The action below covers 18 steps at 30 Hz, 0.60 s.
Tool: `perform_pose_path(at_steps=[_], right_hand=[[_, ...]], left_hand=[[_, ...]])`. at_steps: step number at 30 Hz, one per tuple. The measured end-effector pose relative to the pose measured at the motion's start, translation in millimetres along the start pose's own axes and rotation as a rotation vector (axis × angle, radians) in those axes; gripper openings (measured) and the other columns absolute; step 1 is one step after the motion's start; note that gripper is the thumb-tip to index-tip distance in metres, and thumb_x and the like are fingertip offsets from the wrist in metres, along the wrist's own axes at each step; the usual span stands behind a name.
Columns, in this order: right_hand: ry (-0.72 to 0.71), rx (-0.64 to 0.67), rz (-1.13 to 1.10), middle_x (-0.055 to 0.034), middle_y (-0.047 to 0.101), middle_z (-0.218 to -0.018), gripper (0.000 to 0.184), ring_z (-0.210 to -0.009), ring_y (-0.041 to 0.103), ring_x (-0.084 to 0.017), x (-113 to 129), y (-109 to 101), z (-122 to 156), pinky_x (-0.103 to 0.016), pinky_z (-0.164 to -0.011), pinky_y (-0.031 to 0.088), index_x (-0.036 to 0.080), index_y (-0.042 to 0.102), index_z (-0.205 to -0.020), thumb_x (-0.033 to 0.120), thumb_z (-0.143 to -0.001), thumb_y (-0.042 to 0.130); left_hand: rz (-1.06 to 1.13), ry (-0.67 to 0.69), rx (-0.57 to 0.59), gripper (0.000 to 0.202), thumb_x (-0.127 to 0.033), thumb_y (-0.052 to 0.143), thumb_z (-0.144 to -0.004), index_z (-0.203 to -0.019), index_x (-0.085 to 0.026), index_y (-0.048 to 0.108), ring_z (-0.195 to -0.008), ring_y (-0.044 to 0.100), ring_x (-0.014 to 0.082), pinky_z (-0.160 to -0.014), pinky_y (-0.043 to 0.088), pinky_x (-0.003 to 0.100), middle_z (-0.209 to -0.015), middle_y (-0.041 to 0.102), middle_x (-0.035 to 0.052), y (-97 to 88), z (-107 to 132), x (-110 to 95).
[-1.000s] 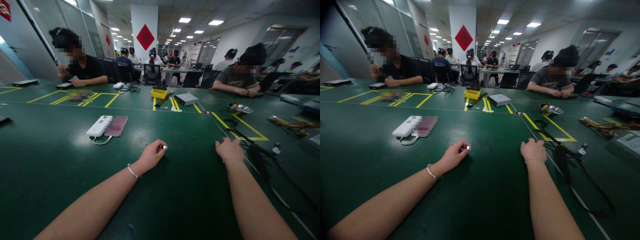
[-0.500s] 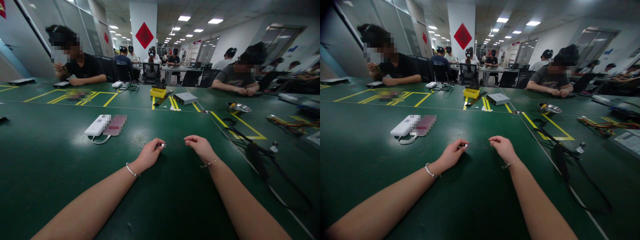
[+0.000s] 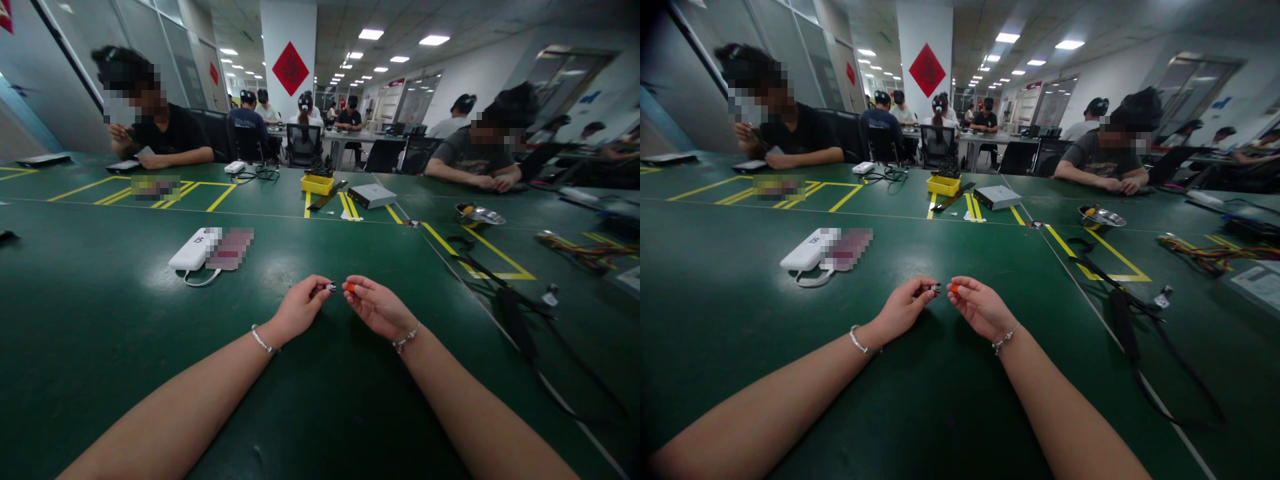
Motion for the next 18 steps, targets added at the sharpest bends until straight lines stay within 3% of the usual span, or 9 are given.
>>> perform_pose_path(at_steps=[3,10,18], right_hand=[[0.023,-0.005,-0.035,-0.0002,0.065,-0.076,0.016,-0.065,0.060,-0.006,-5.2,-0.5,-1.7,-0.016,-0.066,0.050,0.016,0.062,-0.087,0.013,-0.071,0.063],[0.047,0.019,-0.069,0.0006,0.064,-0.071,0.008,-0.061,0.059,-0.005,-10.6,-0.9,-4.5,-0.013,-0.062,0.049,0.015,0.062,-0.078,0.019,-0.071,0.064],[0.056,0.023,-0.046,-0.0004,0.065,-0.070,0.015,-0.060,0.058,-0.005,-13.9,-0.6,-5.7,-0.014,-0.058,0.048,0.014,0.061,-0.073,0.022,-0.065,0.071]], left_hand=[[-0.026,0.035,-0.013,0.018,-0.023,0.050,-0.081,-0.097,-0.019,0.056,-0.076,0.056,0.0122,-0.072,0.045,0.027,-0.088,0.062,0.0018,-1.1,1.3,-4.7],[-0.049,0.060,-0.037,0.020,-0.021,0.052,-0.078,-0.097,-0.018,0.056,-0.078,0.055,0.0125,-0.073,0.046,0.028,-0.089,0.061,0.0025,-2.9,3.0,-8.5],[-0.049,0.070,-0.036,0.017,-0.025,0.048,-0.082,-0.095,-0.018,0.056,-0.077,0.056,0.0133,-0.072,0.045,0.028,-0.087,0.061,0.0030,-3.0,2.6,-8.0]])
Point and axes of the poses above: each hand's wrist, its own z-axis away from the middle knuckle, its own y-axis out of the palm, x = y × z, the point moved 8 cm from there along -z, towards the middle knuckle
